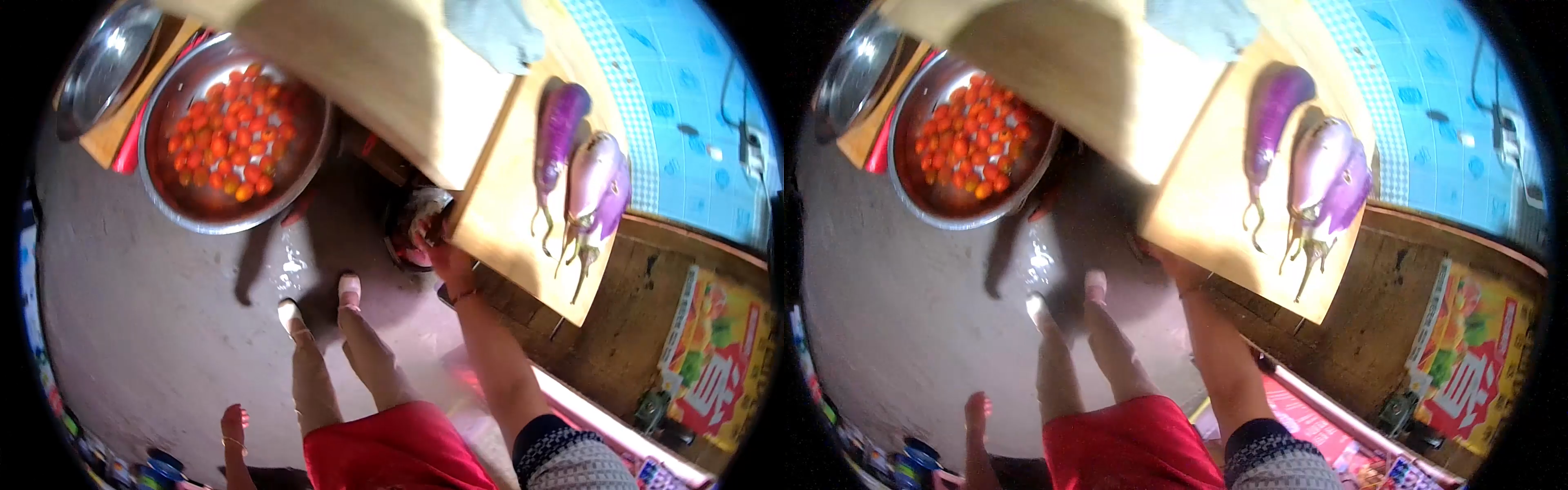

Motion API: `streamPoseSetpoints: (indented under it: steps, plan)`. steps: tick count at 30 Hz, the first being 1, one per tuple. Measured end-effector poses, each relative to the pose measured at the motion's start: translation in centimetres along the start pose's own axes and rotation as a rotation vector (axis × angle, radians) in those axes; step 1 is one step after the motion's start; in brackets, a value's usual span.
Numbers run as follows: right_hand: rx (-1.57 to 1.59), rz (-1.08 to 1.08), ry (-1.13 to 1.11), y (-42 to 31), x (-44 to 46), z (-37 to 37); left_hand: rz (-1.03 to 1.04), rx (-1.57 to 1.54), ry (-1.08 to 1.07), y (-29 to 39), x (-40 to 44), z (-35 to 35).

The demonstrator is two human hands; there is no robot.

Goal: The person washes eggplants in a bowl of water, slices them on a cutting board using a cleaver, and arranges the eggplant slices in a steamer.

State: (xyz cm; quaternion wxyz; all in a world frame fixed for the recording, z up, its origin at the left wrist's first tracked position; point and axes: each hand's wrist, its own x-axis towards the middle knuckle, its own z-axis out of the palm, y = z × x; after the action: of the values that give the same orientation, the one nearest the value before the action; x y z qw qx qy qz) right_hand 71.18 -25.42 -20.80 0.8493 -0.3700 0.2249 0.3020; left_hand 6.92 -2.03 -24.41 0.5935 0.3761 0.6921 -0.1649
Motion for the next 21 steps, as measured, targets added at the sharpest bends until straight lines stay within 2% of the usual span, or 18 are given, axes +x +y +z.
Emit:
streamPoseSetpoints:
  steps: [1, 2, 4, 5, 6, 7, 8, 9, 10, 11, 12, 14, 16, 17, 18, 19, 20, 21]
  plan:
    - [-0.053, -0.010, -0.089, -0.9, 0.4, -1.0, 0.015, -0.023, -0.045, 0.6, 0.5, -0.8]
    - [-0.024, -0.041, -0.080, -1.0, -0.5, -1.5, 0.039, 0.013, -0.052, 1.9, 0.4, -1.4]
    - [-1.500, -0.220, -0.034, -0.1, -3.2, -1.5, 0.206, -0.038, -0.014, 4.6, -0.9, -2.0]
    - [-1.455, -0.244, 0.036, 0.7, -4.7, -0.3, 0.155, 0.015, 0.040, 6.8, -0.9, -1.7]
    - [-1.096, -0.179, 0.126, 1.3, -6.7, 1.7, 0.195, 0.032, 0.036, 9.4, -1.2, -0.8]
    - [-0.885, -0.100, 0.204, 1.4, -9.6, 3.7, 0.245, -0.250, -0.017, 12.7, -2.5, 0.8]
    - [-0.825, -0.026, 0.252, 1.6, -12.9, 4.9, 0.290, -0.532, -0.083, 16.1, -4.3, 2.8]
    - [-0.997, 0.037, 0.354, 1.6, -16.9, 4.9, 0.625, -0.291, -0.035, 20.1, -7.4, 6.1]
    - [-0.979, -0.031, 0.297, 2.3, -20.8, 2.6, 0.955, -0.046, 0.017, 24.5, -11.1, 10.3]
    - [-1.238, 0.254, 0.297, -1.0, -25.5, 6.8, 1.104, 0.098, 0.031, 29.3, -15.6, 14.1]
    - [-1.259, 0.282, 0.178, -2.7, -29.8, 6.1, 1.247, 0.250, 0.048, 33.8, -20.8, 17.3]
    - [-1.328, 0.189, 0.114, -5.6, -38.0, 5.4, 1.518, 0.545, -0.021, 39.9, -29.1, 22.9]
    - [-1.127, 0.140, 0.199, -6.9, -44.7, 3.2, 1.913, 0.603, -0.077, 43.7, -33.7, 29.6]
    - [-1.111, 0.116, 0.193, -8.2, -45.4, 3.3, 1.980, 0.651, -0.213, 45.4, -36.1, 33.0]
    - [-1.016, -0.124, 0.196, -9.0, -46.6, 3.6, 2.031, 0.716, -0.360, 46.4, -38.4, 36.3]
    - [-0.911, -0.352, 0.207, -9.6, -47.8, 4.2, 2.041, 0.797, -0.389, 46.8, -39.6, 39.9]
    - [-0.915, -0.195, 0.392, -11.8, -48.0, 5.5, 2.048, 0.878, -0.416, 46.9, -40.5, 43.4]
    - [-0.883, -0.141, 0.563, -13.3, -47.0, 5.8, 2.056, 1.050, -0.270, 46.8, -41.8, 46.2]
